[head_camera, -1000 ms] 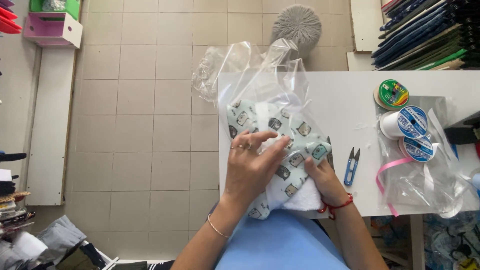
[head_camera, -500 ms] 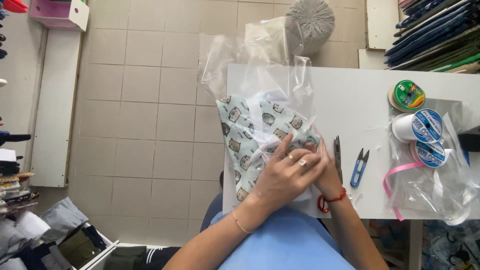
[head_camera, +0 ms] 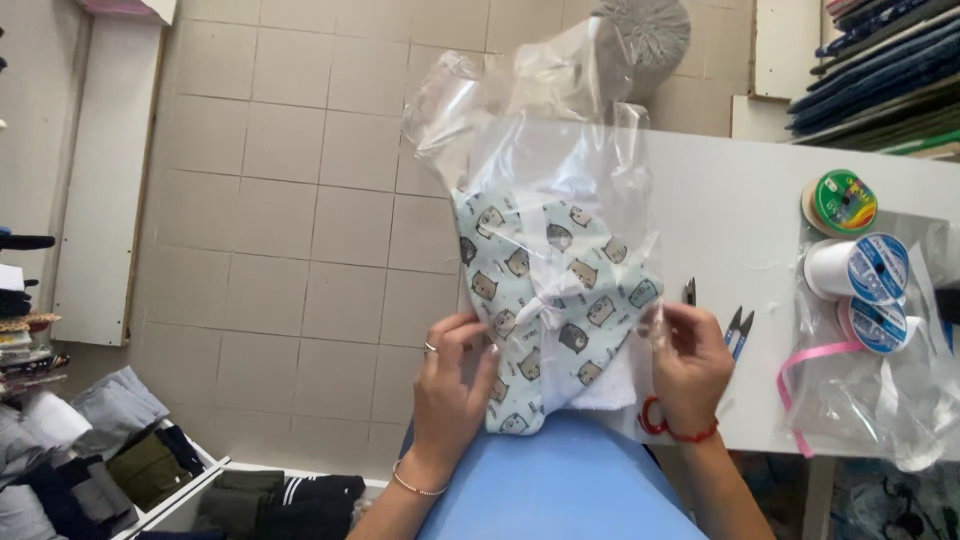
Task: The person trims a white ribbon with shears, ties it around a folded item with a pattern, and then places the item into a clear plastic bag.
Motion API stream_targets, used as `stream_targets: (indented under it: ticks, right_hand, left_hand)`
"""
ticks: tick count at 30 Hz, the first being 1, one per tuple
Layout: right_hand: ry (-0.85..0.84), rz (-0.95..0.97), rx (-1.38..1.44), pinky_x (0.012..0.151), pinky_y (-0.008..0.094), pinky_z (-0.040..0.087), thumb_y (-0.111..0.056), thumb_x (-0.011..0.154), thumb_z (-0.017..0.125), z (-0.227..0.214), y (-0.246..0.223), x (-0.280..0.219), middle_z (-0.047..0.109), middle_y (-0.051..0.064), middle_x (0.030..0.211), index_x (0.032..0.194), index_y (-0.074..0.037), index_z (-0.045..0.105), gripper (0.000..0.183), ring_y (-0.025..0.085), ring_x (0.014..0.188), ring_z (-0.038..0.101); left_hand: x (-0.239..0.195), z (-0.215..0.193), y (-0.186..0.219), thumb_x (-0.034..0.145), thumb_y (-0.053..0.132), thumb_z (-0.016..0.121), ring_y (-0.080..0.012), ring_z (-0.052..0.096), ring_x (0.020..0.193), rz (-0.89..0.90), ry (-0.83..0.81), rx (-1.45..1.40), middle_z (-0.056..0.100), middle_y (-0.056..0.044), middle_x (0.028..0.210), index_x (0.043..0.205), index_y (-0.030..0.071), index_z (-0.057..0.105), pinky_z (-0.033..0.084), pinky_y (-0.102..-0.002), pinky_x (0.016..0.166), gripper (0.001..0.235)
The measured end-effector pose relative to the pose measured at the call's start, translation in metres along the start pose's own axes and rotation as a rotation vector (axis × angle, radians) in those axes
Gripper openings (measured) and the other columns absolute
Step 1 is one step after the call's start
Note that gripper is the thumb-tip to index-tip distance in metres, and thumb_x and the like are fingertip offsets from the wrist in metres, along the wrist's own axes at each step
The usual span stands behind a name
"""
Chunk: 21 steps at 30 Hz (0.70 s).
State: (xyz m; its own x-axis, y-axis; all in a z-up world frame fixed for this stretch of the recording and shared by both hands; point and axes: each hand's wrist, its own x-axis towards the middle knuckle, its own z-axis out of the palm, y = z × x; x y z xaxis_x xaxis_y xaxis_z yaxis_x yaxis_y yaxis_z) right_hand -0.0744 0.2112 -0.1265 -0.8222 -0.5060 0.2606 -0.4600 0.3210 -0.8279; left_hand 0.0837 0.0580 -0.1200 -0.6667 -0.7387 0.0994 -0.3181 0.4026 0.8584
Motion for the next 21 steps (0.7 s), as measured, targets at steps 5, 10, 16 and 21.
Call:
stream_targets:
  ticks: [5,10,16,21]
  right_hand:
    - [0.013,0.190,0.006,0.068,0.019,0.049,0.002,0.079,0.059,-0.016,0.009,-0.043,0.058,0.009,0.084,0.090,-0.001,0.056,0.011,0.013,0.072,0.057]
    - [-0.170,0.211,0.046,0.061,0.018,0.051,0.004,0.072,0.059,-0.038,0.002,-0.069,0.059,0.008,0.078,0.082,-0.001,0.057,0.012,0.011,0.065,0.057]
    - [-0.522,0.272,0.090,0.071,0.024,0.051,-0.001,0.068,0.060,-0.063,0.012,-0.078,0.067,0.006,0.073,0.071,-0.007,0.063,0.007,0.013,0.071,0.064]
    - [-0.419,0.347,0.396,0.083,0.037,0.043,-0.012,0.065,0.051,-0.055,0.008,-0.052,0.056,0.015,0.103,0.077,-0.002,0.059,0.018,0.026,0.100,0.053]
  left_hand:
    - [-0.010,-0.013,-0.020,0.085,0.007,0.046,-0.0126,0.057,0.061,0.246,-0.032,0.117,0.060,0.000,0.088,0.091,0.013,0.052,0.042,-0.023,0.052,0.010]
    - [-0.029,-0.023,-0.030,0.083,0.002,0.048,-0.0121,0.058,0.062,0.334,-0.131,0.055,0.063,0.000,0.087,0.085,0.011,0.052,0.044,-0.022,0.051,0.010]
    - [-0.031,-0.048,-0.021,0.076,0.008,0.052,-0.0161,0.054,0.058,0.145,-0.427,-0.133,0.056,-0.001,0.072,0.079,0.013,0.052,0.042,-0.025,0.053,0.006]
    - [-0.001,-0.046,-0.017,0.076,0.021,0.044,-0.0197,0.052,0.086,0.109,-0.494,-0.349,0.053,-0.007,0.089,0.092,0.008,0.054,0.041,-0.031,0.076,0.023]
